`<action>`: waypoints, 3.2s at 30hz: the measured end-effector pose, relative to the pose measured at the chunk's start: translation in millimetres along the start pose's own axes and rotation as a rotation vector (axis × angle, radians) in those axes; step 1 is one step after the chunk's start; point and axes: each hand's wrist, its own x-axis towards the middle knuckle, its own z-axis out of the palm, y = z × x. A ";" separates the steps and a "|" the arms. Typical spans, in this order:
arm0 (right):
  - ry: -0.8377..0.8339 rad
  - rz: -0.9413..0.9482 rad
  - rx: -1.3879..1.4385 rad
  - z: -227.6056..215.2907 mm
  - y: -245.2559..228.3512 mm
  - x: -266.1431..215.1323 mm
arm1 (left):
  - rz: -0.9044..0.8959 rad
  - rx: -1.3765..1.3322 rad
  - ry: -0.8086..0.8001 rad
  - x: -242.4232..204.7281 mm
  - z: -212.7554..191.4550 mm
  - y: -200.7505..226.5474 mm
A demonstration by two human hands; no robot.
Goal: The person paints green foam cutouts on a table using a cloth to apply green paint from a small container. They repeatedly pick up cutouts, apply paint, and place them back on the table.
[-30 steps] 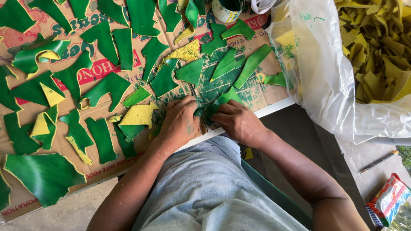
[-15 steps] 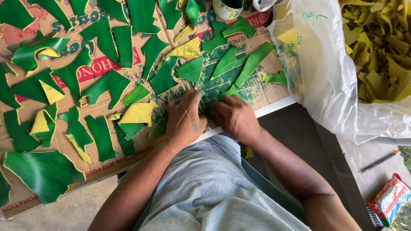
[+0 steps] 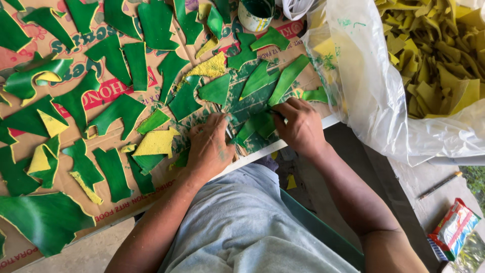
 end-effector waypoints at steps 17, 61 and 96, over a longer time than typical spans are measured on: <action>-0.122 0.111 0.284 -28.9 -2.2 -7.8 | 0.121 -0.119 -0.044 -4.8 2.0 -26.8; -0.016 -0.047 -0.057 -3.0 3.1 -3.7 | 0.005 -0.053 -0.091 1.5 -2.5 -10.3; 0.070 0.070 0.044 -8.8 38.7 18.0 | 0.082 -0.037 -0.068 -2.7 -2.5 -13.3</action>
